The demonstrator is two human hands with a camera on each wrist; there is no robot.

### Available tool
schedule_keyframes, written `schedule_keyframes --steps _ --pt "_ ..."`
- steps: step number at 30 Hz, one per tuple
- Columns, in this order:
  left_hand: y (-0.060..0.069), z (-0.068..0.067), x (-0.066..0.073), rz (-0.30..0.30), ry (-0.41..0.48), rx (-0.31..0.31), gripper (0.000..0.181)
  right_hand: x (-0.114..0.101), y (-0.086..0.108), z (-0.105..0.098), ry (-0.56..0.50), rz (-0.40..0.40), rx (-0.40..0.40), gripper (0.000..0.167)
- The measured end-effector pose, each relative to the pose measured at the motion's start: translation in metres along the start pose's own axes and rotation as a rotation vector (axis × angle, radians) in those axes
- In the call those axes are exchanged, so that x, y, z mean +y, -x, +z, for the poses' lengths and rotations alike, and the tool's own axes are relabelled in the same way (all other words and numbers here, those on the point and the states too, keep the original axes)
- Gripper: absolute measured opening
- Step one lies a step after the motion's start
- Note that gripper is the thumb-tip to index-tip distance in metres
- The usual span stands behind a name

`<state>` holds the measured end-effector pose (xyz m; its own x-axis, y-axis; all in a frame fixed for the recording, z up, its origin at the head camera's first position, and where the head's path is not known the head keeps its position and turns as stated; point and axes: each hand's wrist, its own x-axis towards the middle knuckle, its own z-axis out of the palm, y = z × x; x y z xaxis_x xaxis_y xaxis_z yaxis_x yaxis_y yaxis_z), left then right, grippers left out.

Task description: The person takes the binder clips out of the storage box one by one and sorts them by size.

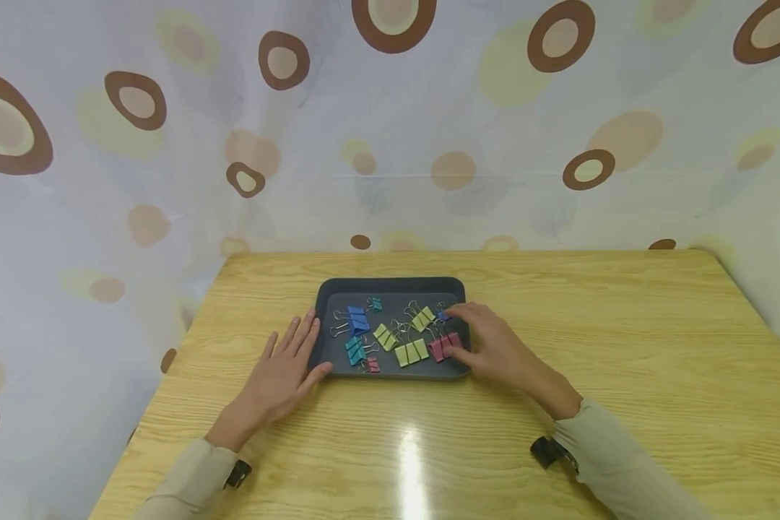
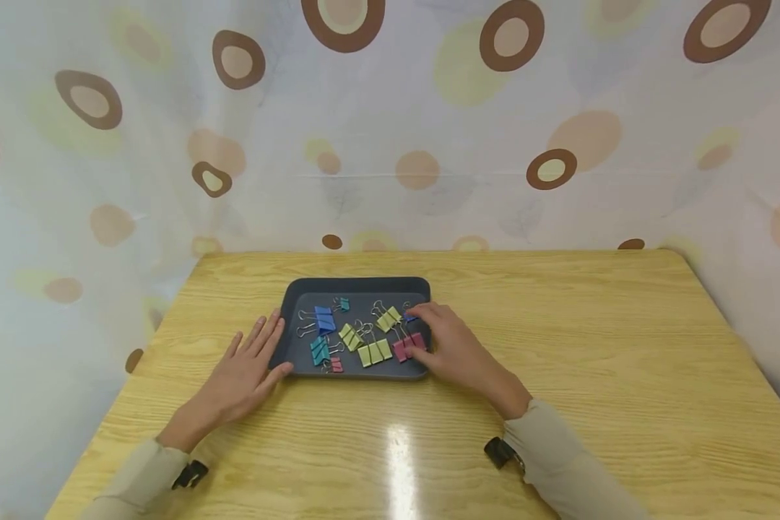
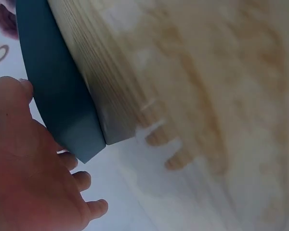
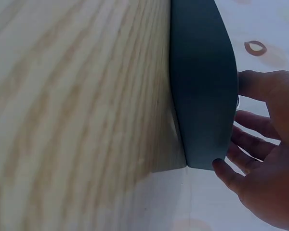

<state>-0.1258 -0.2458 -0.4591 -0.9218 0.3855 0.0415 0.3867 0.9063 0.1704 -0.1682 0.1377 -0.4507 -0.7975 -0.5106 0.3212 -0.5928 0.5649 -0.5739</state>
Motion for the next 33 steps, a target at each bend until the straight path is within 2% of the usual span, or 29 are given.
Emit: schedule_keyframes --steps 8,14,21,28,33 --pt "0.001 -0.002 0.003 -0.006 -0.011 -0.004 0.08 0.001 -0.008 0.006 0.104 0.037 -0.122 0.057" --pt "-0.001 -0.002 0.003 -0.006 -0.013 0.001 0.08 0.0 -0.013 0.002 0.151 0.058 -0.198 0.055" --pt "0.001 -0.001 0.004 -0.006 -0.019 0.004 0.079 0.002 -0.017 0.007 0.163 -0.015 -0.204 0.041" --pt "0.003 0.001 0.003 -0.022 -0.027 -0.006 0.079 0.005 -0.018 0.011 0.133 -0.029 -0.216 0.026" --pt "0.001 0.001 0.002 -0.022 -0.024 0.001 0.079 0.006 -0.018 0.009 0.092 -0.034 -0.196 0.018"
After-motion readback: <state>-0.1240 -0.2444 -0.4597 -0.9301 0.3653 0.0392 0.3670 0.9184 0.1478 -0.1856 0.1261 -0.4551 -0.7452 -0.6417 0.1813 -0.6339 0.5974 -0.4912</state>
